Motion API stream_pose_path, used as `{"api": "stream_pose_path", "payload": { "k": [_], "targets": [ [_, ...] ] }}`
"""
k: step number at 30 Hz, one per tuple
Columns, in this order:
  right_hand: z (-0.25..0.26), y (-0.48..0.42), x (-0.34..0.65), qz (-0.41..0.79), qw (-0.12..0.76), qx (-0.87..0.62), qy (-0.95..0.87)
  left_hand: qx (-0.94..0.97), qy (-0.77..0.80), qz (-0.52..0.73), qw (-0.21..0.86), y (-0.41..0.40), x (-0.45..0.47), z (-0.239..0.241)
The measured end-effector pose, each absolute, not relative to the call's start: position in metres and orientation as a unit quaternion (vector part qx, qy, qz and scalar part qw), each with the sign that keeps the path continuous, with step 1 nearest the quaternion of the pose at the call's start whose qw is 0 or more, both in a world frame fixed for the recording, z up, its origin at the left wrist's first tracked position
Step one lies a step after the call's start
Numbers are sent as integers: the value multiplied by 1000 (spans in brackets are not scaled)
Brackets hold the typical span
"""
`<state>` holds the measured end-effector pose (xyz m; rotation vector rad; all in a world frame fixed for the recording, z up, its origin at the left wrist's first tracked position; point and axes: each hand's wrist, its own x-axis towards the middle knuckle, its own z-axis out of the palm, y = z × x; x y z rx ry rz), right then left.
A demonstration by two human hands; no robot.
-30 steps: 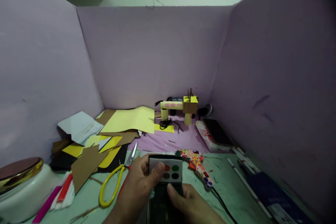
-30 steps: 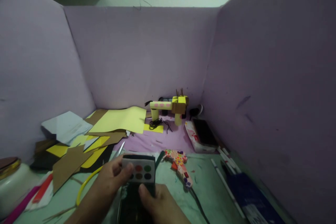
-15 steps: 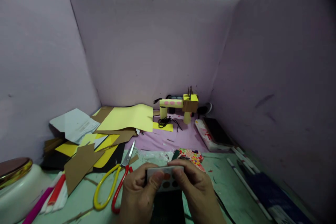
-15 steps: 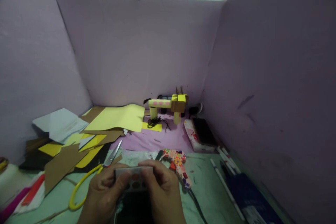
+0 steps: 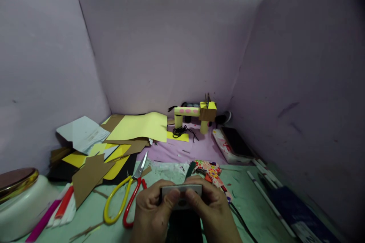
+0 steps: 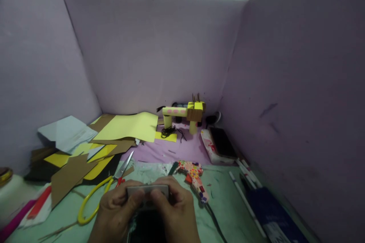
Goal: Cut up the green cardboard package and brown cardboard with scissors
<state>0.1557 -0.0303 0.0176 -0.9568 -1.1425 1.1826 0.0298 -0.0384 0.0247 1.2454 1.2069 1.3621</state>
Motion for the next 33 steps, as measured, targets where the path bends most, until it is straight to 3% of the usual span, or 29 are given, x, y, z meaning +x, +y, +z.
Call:
{"api": "stream_pose_path", "payload": {
  "k": [7, 13, 19, 24, 28, 33],
  "targets": [
    [15, -29, 160, 520, 570, -401, -494, 512, 486, 544, 453, -38, 31, 28],
    [9, -22, 162, 591, 563, -435, -380, 478, 495, 463, 559, -32, 36, 23],
    [9, -17, 159, 655, 566, -398, -303, 450, 507, 449, 583, -22, 31, 20],
    [2, -33, 150, 785, 432, -338, -287, 380, 522, 523, 556, -10, 21, 20],
    [-6, -42, 146, 813, 357, -339, -311, 331, 521, 565, 547, -2, 13, 16],
    [2, -33, 157, 714, 479, -421, -287, 284, 497, 605, 554, 6, 1, 21]
  ]
}}
